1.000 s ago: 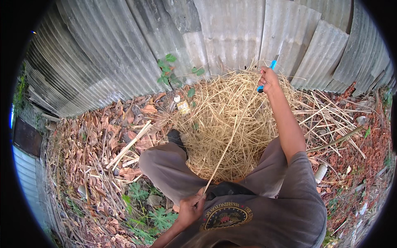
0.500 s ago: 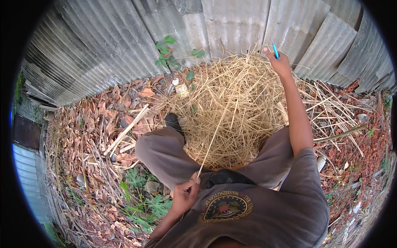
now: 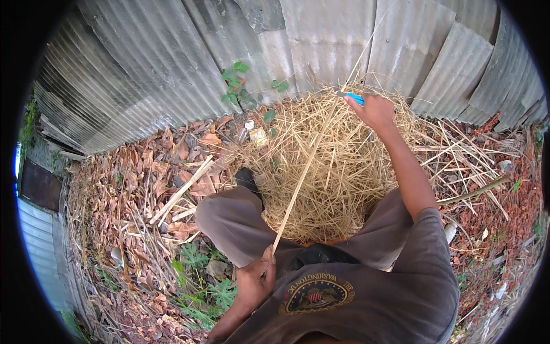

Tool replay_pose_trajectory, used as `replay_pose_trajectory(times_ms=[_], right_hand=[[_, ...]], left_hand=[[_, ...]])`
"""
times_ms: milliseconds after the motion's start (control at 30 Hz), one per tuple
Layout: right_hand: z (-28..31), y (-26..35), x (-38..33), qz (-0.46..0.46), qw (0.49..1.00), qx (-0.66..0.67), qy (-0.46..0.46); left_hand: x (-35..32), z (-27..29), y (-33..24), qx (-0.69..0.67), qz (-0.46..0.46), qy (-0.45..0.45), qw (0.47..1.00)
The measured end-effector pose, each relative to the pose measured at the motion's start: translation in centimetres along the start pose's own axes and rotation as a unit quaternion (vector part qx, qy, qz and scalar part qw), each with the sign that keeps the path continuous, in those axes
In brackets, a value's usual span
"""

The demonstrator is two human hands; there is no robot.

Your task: The person sits on the ground and uses a blue utility knife to peel the outer layer off a long, thin bamboo stick. They hold the stick with their left hand and scrape the knife along its length with their right hand, removing thin strips of material.

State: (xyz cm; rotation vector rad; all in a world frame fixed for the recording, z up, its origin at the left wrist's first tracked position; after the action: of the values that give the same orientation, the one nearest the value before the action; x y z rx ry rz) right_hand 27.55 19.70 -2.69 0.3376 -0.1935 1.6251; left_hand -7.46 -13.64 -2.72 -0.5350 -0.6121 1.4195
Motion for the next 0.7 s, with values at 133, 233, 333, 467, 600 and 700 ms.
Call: replay_pose_trajectory(times_ms=[133, 233, 333, 467, 600, 700], right_hand=[[-0.2, 0.6, 0.1, 0.032, 0.999, -0.01, -0.031], [-0.6, 1.0, 0.2, 0.032, 0.999, 0.002, -0.035], [-0.5, 1.4, 0.2, 0.035, 0.998, 0.015, -0.048], [-1.2, 1.4, 0.6, 0.044, 0.998, -0.004, -0.037], [-3.5, -0.9, -0.2, 0.189, 0.979, -0.053, -0.052], [-5.0, -3.0, -0.9, 0.278, 0.955, -0.08, -0.072]], left_hand=[[-0.3, 0.3, -0.3, 0.057, -0.029, 0.002, 0.998], [-0.5, 0.5, -0.5, 0.091, -0.059, -0.012, 0.994], [-0.6, 0.7, -0.7, 0.097, -0.069, -0.015, 0.993], [-0.9, 0.7, -0.4, 0.086, -0.052, -0.001, 0.995], [-1.2, 0.8, -0.5, 0.043, -0.035, 0.033, 0.998], [-0.6, 0.7, -1.2, 0.023, -0.043, 0.056, 0.997]])
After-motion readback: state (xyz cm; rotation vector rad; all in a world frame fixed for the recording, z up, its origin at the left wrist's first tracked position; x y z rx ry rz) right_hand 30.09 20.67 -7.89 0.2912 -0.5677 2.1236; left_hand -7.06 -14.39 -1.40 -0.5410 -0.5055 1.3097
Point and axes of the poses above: each hand's wrist, its own x-axis towards the middle knuckle, its own z-axis out of the back of the hand, y = z × x, the point moved 10 cm from there along x, towards the middle knuckle, and after that the axes turned 5 degrees about z, right-handed, at the moved point
